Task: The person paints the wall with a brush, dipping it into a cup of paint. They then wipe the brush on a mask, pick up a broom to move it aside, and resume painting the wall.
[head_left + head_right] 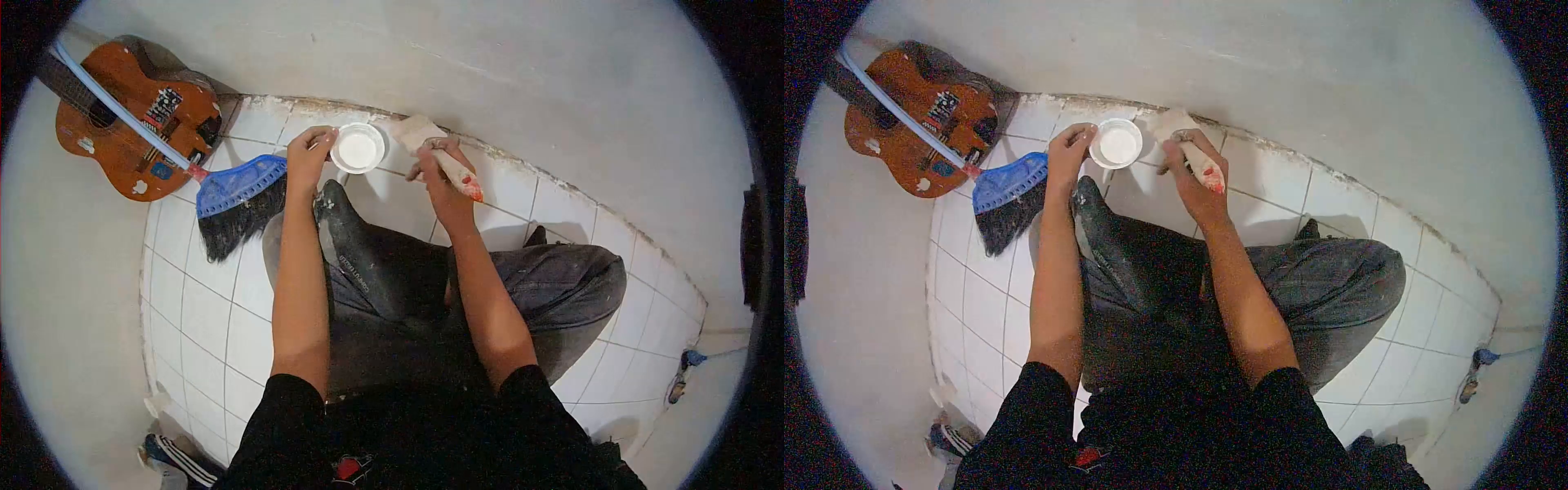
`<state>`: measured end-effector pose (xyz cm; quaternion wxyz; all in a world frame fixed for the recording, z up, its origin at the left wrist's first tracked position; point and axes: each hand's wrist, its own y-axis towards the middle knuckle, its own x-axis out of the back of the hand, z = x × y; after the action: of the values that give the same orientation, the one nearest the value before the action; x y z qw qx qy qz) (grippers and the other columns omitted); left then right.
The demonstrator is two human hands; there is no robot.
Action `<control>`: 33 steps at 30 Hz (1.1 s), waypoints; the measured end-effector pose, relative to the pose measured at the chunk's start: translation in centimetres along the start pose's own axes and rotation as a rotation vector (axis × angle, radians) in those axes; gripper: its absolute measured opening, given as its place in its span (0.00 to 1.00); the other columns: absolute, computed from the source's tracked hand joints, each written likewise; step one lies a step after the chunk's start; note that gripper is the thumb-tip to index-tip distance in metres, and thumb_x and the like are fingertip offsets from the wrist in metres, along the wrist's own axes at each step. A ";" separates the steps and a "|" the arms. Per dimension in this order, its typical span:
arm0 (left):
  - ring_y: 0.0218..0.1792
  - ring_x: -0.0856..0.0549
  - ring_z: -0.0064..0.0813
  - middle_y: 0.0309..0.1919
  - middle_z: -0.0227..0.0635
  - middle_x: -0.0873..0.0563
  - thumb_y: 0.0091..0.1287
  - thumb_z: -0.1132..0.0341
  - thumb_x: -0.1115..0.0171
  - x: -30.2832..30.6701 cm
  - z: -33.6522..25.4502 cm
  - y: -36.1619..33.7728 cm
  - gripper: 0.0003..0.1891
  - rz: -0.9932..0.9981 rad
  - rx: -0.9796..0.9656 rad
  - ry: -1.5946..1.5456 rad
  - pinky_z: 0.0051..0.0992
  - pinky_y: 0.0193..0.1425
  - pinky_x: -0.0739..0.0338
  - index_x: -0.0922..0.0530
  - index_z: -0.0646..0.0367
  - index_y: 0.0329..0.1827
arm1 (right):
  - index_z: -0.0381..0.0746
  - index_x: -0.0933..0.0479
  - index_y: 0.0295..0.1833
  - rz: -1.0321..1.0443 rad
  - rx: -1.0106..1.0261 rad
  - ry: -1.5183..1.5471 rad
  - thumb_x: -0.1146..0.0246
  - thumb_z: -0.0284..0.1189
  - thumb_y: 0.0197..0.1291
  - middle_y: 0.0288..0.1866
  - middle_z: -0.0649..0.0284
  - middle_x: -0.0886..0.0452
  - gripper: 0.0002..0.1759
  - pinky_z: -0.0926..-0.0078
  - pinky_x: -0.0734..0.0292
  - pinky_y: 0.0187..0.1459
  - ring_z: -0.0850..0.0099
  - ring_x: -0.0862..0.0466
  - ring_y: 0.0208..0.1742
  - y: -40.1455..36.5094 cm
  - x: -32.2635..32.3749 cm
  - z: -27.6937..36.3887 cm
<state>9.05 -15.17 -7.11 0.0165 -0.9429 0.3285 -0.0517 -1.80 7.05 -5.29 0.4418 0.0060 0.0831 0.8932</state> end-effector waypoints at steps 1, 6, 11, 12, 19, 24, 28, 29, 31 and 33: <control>0.29 0.20 0.17 0.31 0.32 0.15 0.63 0.66 0.32 -0.1 -0.2 -0.1 0.13 0.025 -0.006 0.019 0.18 0.33 0.26 0.17 0.68 0.43 | 0.37 0.31 0.58 -0.030 0.046 -0.084 0.40 0.30 0.67 0.28 0.66 0.20 0.17 0.77 0.25 0.32 0.80 0.21 0.29 0.0 0.4 0.8; 0.31 0.19 0.17 0.33 0.32 0.14 0.63 0.65 0.32 -0.4 -1.0 -0.6 0.13 0.113 -0.025 0.198 0.19 0.34 0.24 0.16 0.67 0.44 | 0.31 0.29 0.53 -0.262 0.052 -0.056 0.41 0.34 0.68 0.26 0.60 0.21 0.17 0.70 0.25 0.32 0.71 0.21 0.27 0.0 1.5 1.2; 0.32 0.19 0.16 0.34 0.32 0.14 0.64 0.66 0.31 -0.7 -0.8 -0.8 0.12 0.184 -0.058 0.179 0.18 0.33 0.23 0.16 0.65 0.45 | 0.31 0.28 0.44 -0.409 0.171 -0.060 0.42 0.33 0.69 0.23 0.66 0.25 0.14 0.72 0.29 0.28 0.76 0.25 0.24 0.8 2.1 0.5; 0.32 0.18 0.16 0.34 0.31 0.14 0.64 0.66 0.31 -0.8 -0.9 -0.9 0.12 0.190 -0.053 0.186 0.18 0.32 0.23 0.16 0.65 0.45 | 0.31 0.28 0.42 -0.439 0.124 0.007 0.43 0.33 0.70 0.22 0.67 0.26 0.14 0.73 0.30 0.27 0.78 0.26 0.23 0.8 2.2 0.6; 0.32 0.17 0.18 0.35 0.30 0.15 0.64 0.67 0.31 -1.1 -1.1 -0.9 0.11 0.222 0.032 0.138 0.18 0.32 0.17 0.17 0.63 0.44 | 0.32 0.28 0.41 -0.494 0.073 0.094 0.44 0.37 0.72 0.23 0.67 0.26 0.16 0.77 0.32 0.26 0.80 0.27 0.23 0.7 2.0 0.8; 0.34 0.16 0.19 0.36 0.30 0.15 0.63 0.68 0.30 -1.3 -0.8 -0.8 0.10 0.304 0.050 0.074 0.21 0.33 0.14 0.18 0.63 0.44 | 0.34 0.29 0.42 -0.558 0.030 0.171 0.44 0.38 0.72 0.24 0.68 0.26 0.16 0.78 0.32 0.25 0.80 0.28 0.24 1.0 2.0 0.0; 0.33 0.16 0.19 0.36 0.30 0.14 0.63 0.68 0.30 -1.5 -1.3 -1.1 0.10 0.305 0.062 0.121 0.21 0.33 0.13 0.18 0.63 0.44 | 0.34 0.29 0.43 -0.557 0.006 0.171 0.44 0.39 0.72 0.25 0.67 0.26 0.16 0.78 0.32 0.25 0.80 0.28 0.24 1.0 2.0 -0.1; 0.33 0.16 0.19 0.36 0.30 0.14 0.63 0.68 0.30 -1.4 -1.1 -1.0 0.10 0.329 0.054 0.097 0.21 0.33 0.13 0.18 0.63 0.44 | 0.34 0.29 0.43 -0.548 0.007 0.180 0.44 0.39 0.72 0.25 0.68 0.26 0.16 0.78 0.32 0.25 0.80 0.28 0.23 1.0 2.0 -0.3; 0.33 0.16 0.19 0.36 0.31 0.14 0.63 0.68 0.30 -1.3 -0.9 -0.8 0.11 0.352 0.041 0.075 0.22 0.33 0.13 0.18 0.63 0.44 | 0.34 0.29 0.42 -0.539 0.011 0.192 0.44 0.39 0.72 0.24 0.68 0.26 0.16 0.78 0.33 0.25 0.80 0.28 0.23 1.1 2.0 -0.3; 0.33 0.16 0.19 0.36 0.31 0.14 0.63 0.67 0.29 -1.4 -0.9 -0.9 0.12 0.340 0.064 0.085 0.21 0.32 0.13 0.18 0.63 0.45 | 0.34 0.29 0.43 -0.548 -0.021 0.175 0.44 0.39 0.72 0.23 0.68 0.27 0.16 0.78 0.33 0.25 0.80 0.29 0.22 1.0 1.9 -0.1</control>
<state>8.43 -13.63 -6.28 0.0413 -0.8698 0.4817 -0.0986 -3.79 7.97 -5.33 0.6579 -0.0986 0.1101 0.7384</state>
